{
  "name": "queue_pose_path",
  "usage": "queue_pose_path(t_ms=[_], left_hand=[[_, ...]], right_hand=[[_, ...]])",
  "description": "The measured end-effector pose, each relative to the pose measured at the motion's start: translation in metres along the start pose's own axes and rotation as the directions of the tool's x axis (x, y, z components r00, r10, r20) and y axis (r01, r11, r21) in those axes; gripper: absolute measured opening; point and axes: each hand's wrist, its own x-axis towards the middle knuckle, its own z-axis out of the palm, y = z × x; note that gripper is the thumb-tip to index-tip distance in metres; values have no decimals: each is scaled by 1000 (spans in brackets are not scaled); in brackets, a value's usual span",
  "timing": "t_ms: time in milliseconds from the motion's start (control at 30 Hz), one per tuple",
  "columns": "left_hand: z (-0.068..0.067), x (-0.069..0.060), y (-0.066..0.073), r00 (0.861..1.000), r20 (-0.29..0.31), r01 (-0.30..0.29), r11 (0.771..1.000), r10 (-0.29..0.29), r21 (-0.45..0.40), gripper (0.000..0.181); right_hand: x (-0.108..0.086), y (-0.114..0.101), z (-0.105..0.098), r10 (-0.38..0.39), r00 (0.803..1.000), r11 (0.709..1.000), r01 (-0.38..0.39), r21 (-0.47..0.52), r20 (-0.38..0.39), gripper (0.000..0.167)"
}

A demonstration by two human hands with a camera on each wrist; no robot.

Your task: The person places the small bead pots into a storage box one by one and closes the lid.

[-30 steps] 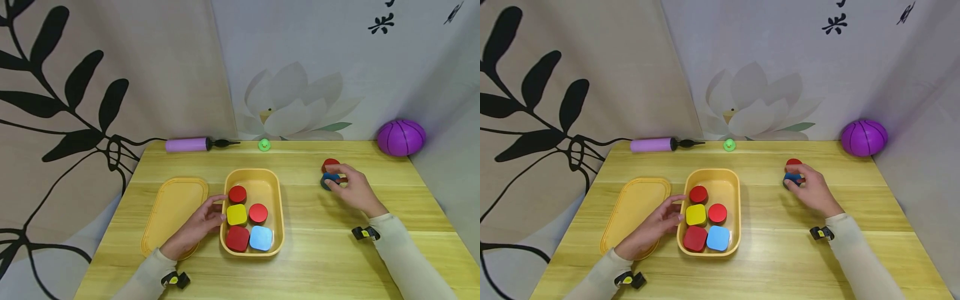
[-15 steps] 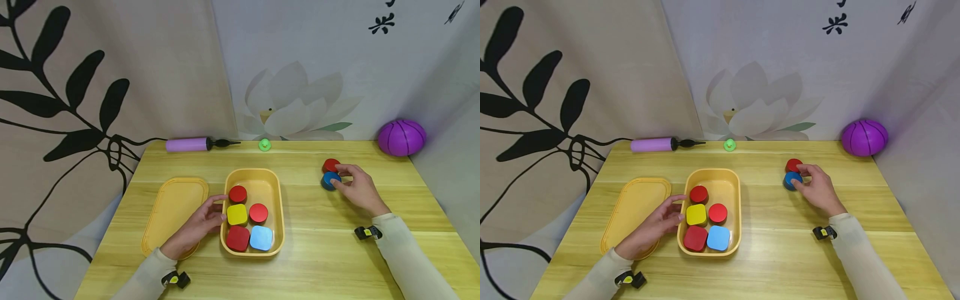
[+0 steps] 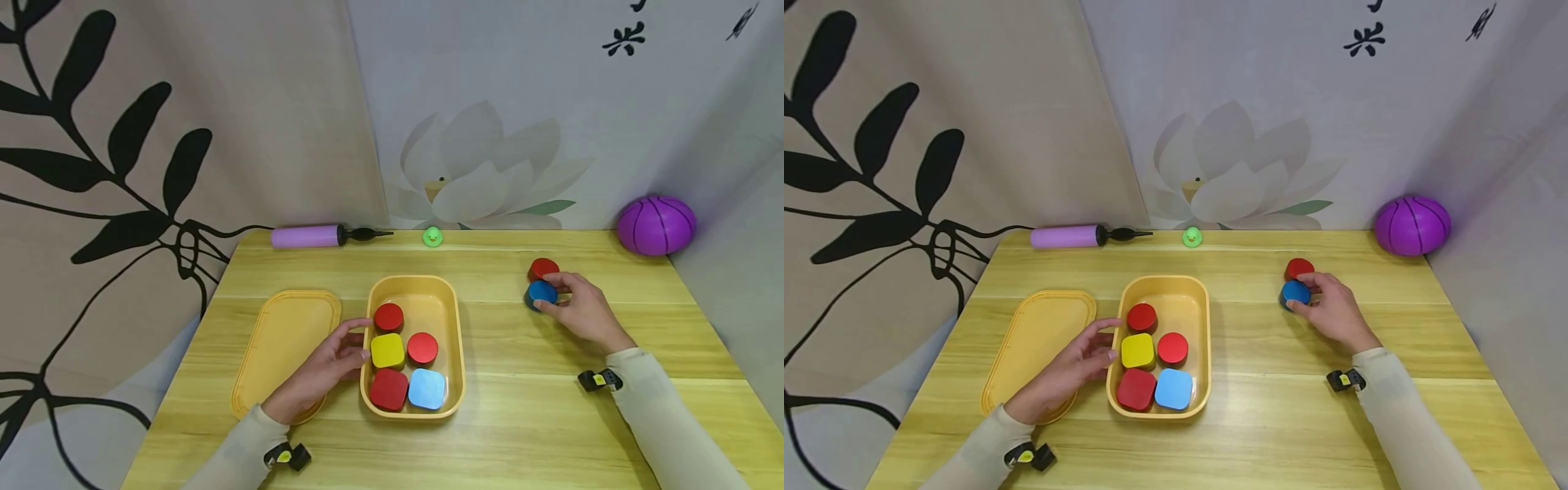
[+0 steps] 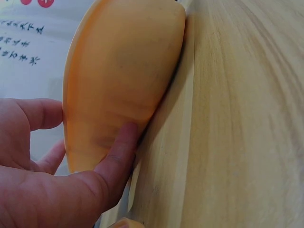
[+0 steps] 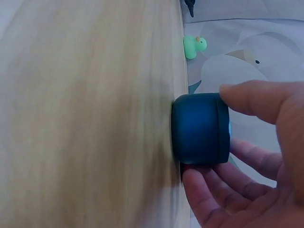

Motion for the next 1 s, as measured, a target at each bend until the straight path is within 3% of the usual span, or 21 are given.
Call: queue_pose_path(t_ms=[333,667,1000], left_hand=[[0,0,0,1000,0,3,1000,-3,-4,60],[0,1,-1,1000,-7,10,1000,-10,3,60],[-1,1,-2,1000,-2,7,1000,-7,-18,60]], right_hand=[[1,-4,0,32,999,999,-32,16,24,68],[-1,-24,-5,-16,1000,999,15,31,11,68],[3,-55,-3,-113,993,993,114,36,-17,61]])
